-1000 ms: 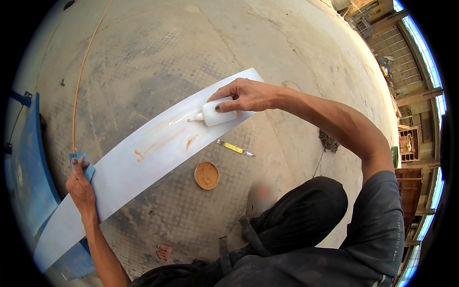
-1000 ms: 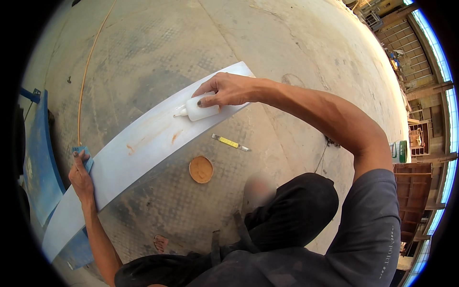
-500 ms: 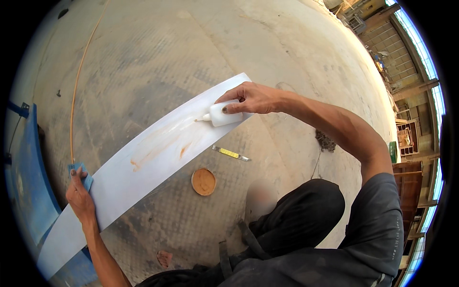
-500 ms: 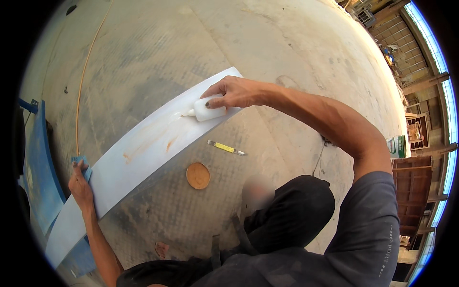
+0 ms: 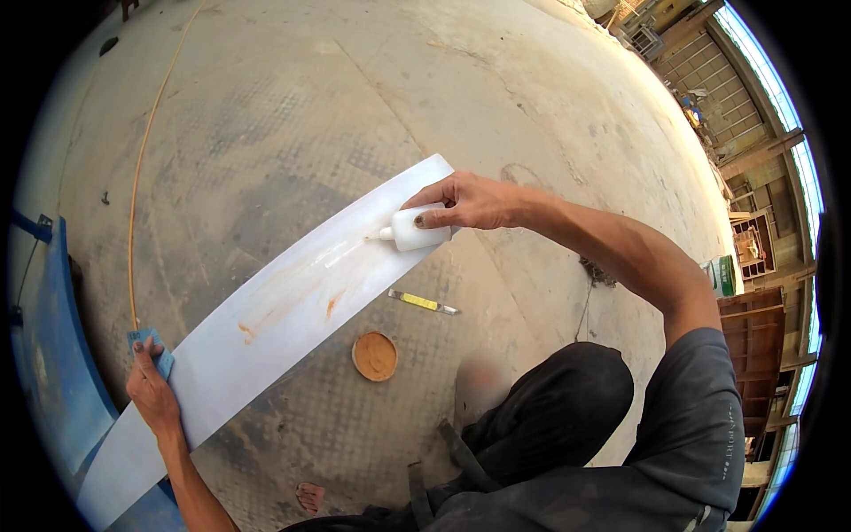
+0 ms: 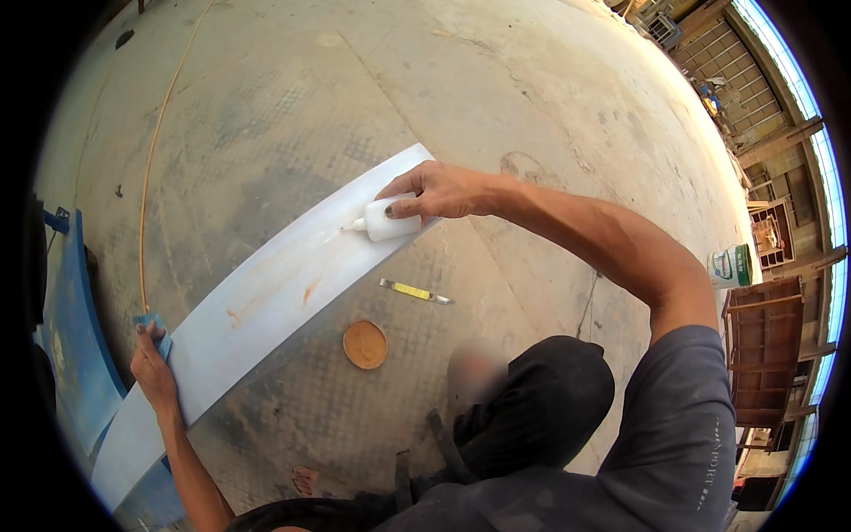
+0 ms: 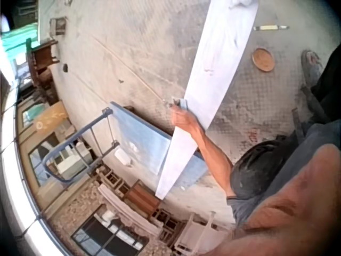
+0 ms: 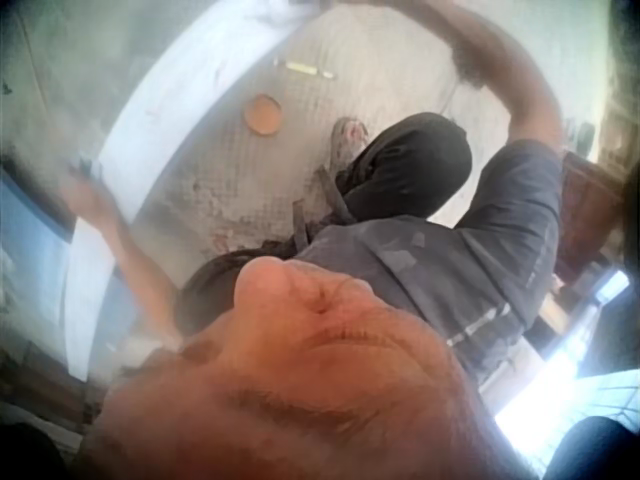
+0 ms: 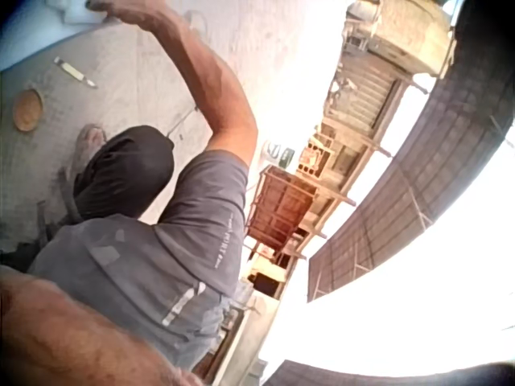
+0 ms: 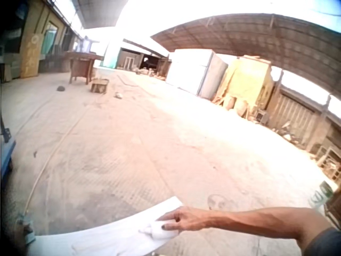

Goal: The person applies a white adhesive from a bottle onto the edges of a white door panel and a long white strip. They use a yellow utility knife to spread the glue along the seams and a blue cloth to wipe the surfaces.

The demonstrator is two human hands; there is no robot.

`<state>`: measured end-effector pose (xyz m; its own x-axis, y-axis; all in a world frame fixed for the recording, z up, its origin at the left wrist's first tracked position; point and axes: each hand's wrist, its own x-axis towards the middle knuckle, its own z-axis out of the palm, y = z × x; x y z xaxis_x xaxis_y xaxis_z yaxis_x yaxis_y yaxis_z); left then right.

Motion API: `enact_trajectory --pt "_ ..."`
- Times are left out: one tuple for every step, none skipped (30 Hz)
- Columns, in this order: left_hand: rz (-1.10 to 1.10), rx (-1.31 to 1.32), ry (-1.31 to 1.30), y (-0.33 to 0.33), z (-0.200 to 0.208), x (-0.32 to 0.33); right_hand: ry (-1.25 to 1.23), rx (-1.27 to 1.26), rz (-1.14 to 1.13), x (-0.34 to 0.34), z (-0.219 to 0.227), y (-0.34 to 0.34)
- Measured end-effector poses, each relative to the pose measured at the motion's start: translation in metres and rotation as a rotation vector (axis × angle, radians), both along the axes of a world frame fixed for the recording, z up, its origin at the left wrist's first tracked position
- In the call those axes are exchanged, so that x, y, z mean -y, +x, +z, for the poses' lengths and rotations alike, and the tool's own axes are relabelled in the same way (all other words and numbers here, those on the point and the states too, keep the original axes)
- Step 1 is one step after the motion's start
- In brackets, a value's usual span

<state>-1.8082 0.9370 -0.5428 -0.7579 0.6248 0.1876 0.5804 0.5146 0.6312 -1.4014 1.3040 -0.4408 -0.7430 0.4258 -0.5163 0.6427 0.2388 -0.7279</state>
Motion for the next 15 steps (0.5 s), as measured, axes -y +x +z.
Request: enact_trajectory --pt "-0.003 -0.002 -0.003 0.001 0.0013 -0.0007 0.019 -0.022 0.012 0.0018 -0.0008 -0.0003" --pt "-0.005 -0.003 -0.005 0.0027 0.003 -0.0014 0.038 -0.044 0.024 0.0036 -0.0021 -0.0014" --pt "-0.008 -0.005 -0.008 0.0032 0.0044 -0.0019 0.057 -0.066 0.035 0.0048 -0.0031 -0.0028" --pt "-0.007 -0.004 -0.008 0.0024 0.004 -0.0016 0.061 -0.053 0.042 0.0053 -0.0033 -0.0051" --pt "-0.006 -0.002 -0.007 0.0014 0.0025 -0.0007 0.066 -0.04 0.049 0.0059 -0.0032 -0.0079" --pt "-0.005 0.001 -0.006 0.001 0.0013 -0.0002 0.071 -0.026 0.056 0.0061 -0.0029 -0.0096" --pt "-0.004 0.002 -0.004 0.0008 0.0012 -0.0004 0.075 -0.032 0.056 0.0058 -0.004 -0.01" --pt "-0.004 0.003 -0.002 0.0007 0.0012 -0.0006 0.078 -0.037 0.056 0.0052 -0.0061 -0.0099" --pt "-0.003 0.005 -0.001 0.0008 0.0009 -0.0007 0.081 -0.043 0.056 0.0049 -0.0067 -0.0101" --pt "-0.008 0.001 0.003 0.0001 -0.0001 -0.0003 0.074 -0.024 0.057 0.0042 -0.0063 -0.01" --pt "-0.013 -0.003 0.006 -0.0012 -0.0017 0.0004 0.068 -0.005 0.057 0.0036 -0.0052 -0.0099" --pt "-0.018 -0.006 0.01 -0.002 -0.0027 0.0005 0.061 0.014 0.057 0.0029 -0.0042 -0.0094" --pt "-0.015 0.001 0.012 -0.0021 -0.0031 0.0005 0.071 -0.009 0.052 0.0023 -0.0051 -0.0079" --pt "-0.011 0.009 0.013 -0.0021 -0.0033 0.0006 0.08 -0.033 0.046 0.0018 -0.0074 -0.0055" --pt "-0.006 0.016 0.015 -0.0018 -0.0031 0.0005 0.089 -0.056 0.041 0.0016 -0.0075 -0.0043"
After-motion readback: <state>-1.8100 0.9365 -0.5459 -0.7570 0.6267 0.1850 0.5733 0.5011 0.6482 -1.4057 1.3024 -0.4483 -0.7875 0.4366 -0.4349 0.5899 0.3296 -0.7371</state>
